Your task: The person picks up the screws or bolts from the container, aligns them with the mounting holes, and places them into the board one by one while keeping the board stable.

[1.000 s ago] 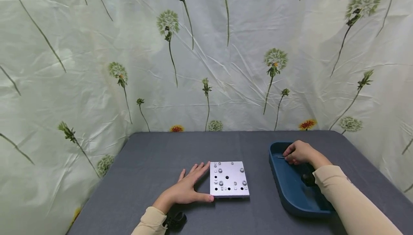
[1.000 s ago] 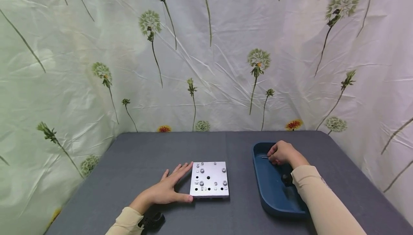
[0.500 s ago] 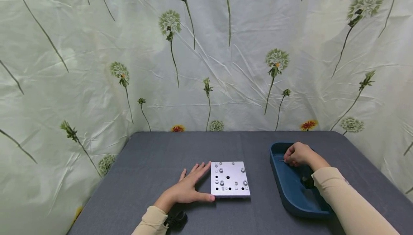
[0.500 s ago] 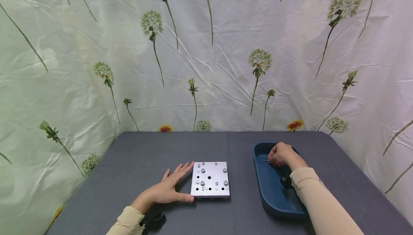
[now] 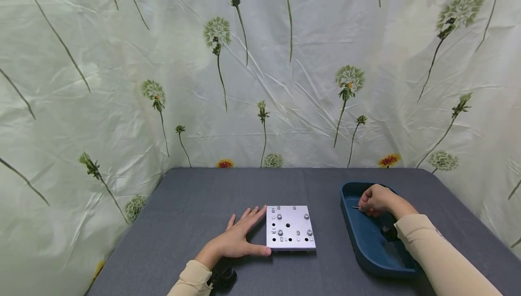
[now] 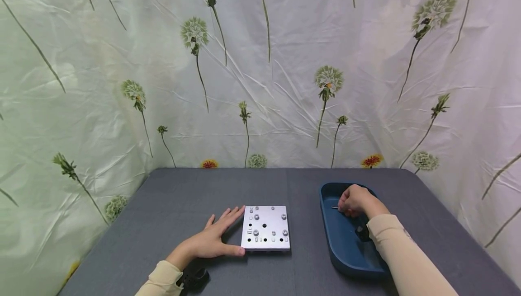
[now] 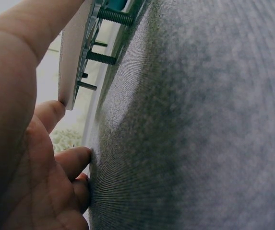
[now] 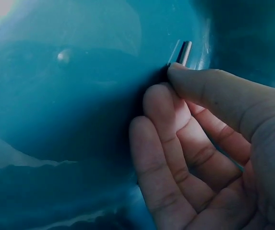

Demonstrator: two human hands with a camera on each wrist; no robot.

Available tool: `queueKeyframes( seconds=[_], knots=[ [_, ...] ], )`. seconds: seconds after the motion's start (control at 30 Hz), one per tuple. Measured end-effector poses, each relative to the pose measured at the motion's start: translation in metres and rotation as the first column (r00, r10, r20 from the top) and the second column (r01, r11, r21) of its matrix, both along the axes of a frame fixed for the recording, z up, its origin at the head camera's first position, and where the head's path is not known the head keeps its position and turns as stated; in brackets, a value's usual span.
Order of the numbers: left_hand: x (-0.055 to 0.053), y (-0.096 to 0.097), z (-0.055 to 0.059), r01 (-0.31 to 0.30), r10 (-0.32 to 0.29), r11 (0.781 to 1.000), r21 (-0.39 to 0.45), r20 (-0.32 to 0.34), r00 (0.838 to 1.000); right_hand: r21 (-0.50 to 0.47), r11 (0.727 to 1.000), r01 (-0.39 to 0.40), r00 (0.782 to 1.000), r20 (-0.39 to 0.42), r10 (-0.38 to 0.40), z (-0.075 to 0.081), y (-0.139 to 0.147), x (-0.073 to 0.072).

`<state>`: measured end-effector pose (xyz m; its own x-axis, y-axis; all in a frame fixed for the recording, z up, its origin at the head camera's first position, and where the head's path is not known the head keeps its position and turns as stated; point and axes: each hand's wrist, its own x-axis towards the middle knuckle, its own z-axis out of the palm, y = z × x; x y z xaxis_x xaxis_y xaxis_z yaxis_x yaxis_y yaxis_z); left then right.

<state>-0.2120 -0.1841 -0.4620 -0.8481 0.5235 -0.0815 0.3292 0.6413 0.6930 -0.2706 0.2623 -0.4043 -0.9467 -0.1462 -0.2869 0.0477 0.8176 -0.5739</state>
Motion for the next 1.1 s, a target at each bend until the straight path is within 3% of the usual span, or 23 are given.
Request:
queueKeyframes(
  seconds=[0.33,0.63,1.1],
  knots=[
    [0.001,-0.002,-0.003,0.008,-0.008,1.0,0.009,0.003,1.0,-0.016,1.0,0.01,1.0,0.004,-0.01,-0.004,-0.001,0.01],
    [-0.005,-0.005,-0.014,0.016,-0.015,0.999,0.049,-0.01,1.0,0.006,1.0,-0.001,1.0,-0.015,0.001,-0.005,0.0,0.015],
    [-0.002,-0.005,-0.008,0.02,-0.02,0.999,0.043,-0.002,1.0,0.016,1.0,-0.021,1.0,-0.009,0.021,-0.005,0.001,0.017]
  ],
)
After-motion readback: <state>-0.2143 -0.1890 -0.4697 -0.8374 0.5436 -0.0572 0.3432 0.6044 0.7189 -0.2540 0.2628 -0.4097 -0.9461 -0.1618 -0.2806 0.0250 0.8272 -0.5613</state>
